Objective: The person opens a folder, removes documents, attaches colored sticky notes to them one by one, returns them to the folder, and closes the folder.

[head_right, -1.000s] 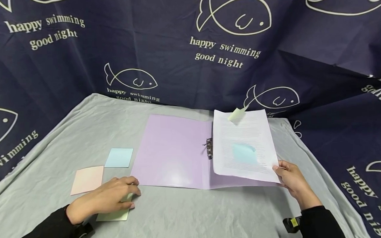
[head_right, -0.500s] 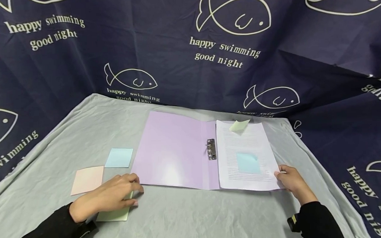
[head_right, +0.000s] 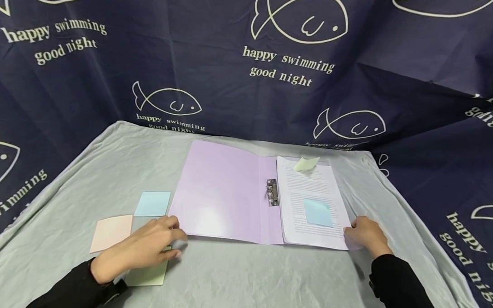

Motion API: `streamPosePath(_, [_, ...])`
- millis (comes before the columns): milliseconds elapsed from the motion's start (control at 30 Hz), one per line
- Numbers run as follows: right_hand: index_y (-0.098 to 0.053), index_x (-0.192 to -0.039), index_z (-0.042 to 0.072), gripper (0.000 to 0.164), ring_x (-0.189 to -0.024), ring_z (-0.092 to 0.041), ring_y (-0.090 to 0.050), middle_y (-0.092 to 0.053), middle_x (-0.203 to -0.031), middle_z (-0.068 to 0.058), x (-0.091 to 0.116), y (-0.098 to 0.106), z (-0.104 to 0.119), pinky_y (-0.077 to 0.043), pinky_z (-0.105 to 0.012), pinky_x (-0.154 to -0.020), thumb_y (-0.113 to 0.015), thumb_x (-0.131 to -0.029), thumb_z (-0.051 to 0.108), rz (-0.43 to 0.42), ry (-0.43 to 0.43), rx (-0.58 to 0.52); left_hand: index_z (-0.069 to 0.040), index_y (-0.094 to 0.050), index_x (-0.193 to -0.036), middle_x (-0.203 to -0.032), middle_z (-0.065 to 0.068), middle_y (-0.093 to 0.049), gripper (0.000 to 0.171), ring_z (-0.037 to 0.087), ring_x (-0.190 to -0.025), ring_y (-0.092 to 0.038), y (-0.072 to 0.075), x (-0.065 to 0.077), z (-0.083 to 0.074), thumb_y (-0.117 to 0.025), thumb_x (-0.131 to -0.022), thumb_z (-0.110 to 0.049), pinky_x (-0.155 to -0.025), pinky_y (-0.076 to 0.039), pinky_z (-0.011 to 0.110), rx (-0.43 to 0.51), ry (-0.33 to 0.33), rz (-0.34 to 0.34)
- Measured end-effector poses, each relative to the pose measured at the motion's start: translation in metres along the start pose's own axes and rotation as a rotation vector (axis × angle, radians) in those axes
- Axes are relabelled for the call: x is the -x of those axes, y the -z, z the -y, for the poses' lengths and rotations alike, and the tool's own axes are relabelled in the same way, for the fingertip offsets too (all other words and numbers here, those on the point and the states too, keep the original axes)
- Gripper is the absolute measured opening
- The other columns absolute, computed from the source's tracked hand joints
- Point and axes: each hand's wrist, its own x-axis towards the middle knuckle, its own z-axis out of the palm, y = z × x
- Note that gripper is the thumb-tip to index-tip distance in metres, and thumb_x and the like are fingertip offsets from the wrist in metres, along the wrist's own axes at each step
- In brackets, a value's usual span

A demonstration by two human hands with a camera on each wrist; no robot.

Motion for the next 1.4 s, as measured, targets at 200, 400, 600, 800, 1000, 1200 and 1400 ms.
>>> streamPosePath(200, [-0.057,-0.083,0.000,0.018,-0.070,-0.029,-0.050,-0.055,-0.080,-0.015,-0.001,-0.002,0.005,-0.038,-0.039,-0.055,-0.057,-0.081,0.019,0.015,-0.039,0.036,-0.014,-0.069,-0.088,-0.080,-0.002,-0.045,0.015,0.016,-0.069,-0.039,0.003,-0.008,-0.002,-0.075,-0.075,-0.019,-0.056,-0.030,0.027,-0.027,0.003,-0.049])
streamPosePath(400, [-0.056,-0.090,-0.005,0.019,-0.074,-0.032,-0.051,-0.055,-0.082,-0.018,-0.003,-0.008,0.007,-0.040,-0.044,-0.063,-0.055,-0.078,0.011,-0.031,0.050,0.059,-0.011,-0.067,-0.086,-0.085,0.000,-0.048,0.016,0.018,-0.073,-0.042,0.003,-0.011,-0.002,-0.076,-0.075,-0.019,-0.059,-0.030,0.028,-0.020,0.032,-0.066])
streamPosePath(600, [-0.056,-0.095,-0.014,0.029,-0.078,-0.038,-0.054,-0.058,-0.083,-0.023,-0.002,-0.011,0.008,-0.041,-0.050,-0.071,-0.058,-0.074,0.006,-0.095,0.171,0.045,-0.016,-0.062,-0.077,-0.086,0.001,-0.049,0.014,0.018,-0.074,-0.042,0.004,-0.017,-0.004,-0.076,-0.075,-0.020,-0.059,-0.028,0.030,-0.051,0.051,-0.135])
streamPosePath(800, [-0.057,-0.098,-0.016,0.034,-0.087,-0.047,-0.052,-0.059,-0.086,-0.028,0.002,-0.017,0.008,-0.040,-0.053,-0.075,-0.061,-0.073,0.007,-0.121,0.225,0.033,-0.017,-0.060,-0.075,-0.093,0.005,-0.050,0.014,0.024,-0.082,-0.045,0.003,-0.022,-0.003,-0.072,-0.078,-0.010,-0.061,-0.037,0.033,0.015,0.175,-0.268])
streamPosePath(1000, [-0.058,-0.099,-0.016,0.034,-0.089,-0.049,-0.051,-0.058,-0.087,-0.029,0.004,-0.021,0.008,-0.039,-0.055,-0.076,-0.062,-0.073,0.006,-0.142,0.255,0.029,-0.002,-0.065,-0.094,-0.103,0.020,-0.048,0.015,0.029,-0.078,-0.050,0.004,-0.022,0.004,-0.066,-0.080,0.001,-0.064,-0.042,0.038,0.162,0.332,-0.375])
streamPosePath(1200, [-0.058,-0.100,-0.017,0.035,-0.090,-0.048,-0.051,-0.058,-0.088,-0.029,0.004,-0.022,0.009,-0.039,-0.054,-0.077,-0.063,-0.074,0.007,-0.137,0.247,0.017,0.003,-0.061,-0.111,-0.103,0.018,-0.050,0.030,0.012,-0.063,-0.047,0.008,-0.018,0.011,-0.064,-0.082,0.000,-0.057,-0.039,0.031,0.330,0.455,-0.336])
streamPosePath(1400, [-0.058,-0.100,-0.017,0.036,-0.082,-0.041,-0.054,-0.059,-0.086,-0.027,0.005,-0.018,0.008,-0.041,-0.052,-0.072,-0.064,-0.076,0.009,-0.131,0.250,-0.031,0.003,-0.064,-0.110,-0.107,0.019,-0.054,0.027,0.010,-0.063,-0.051,0.007,-0.017,0.015,-0.064,-0.083,0.000,-0.059,-0.041,0.032,0.387,0.495,-0.336])
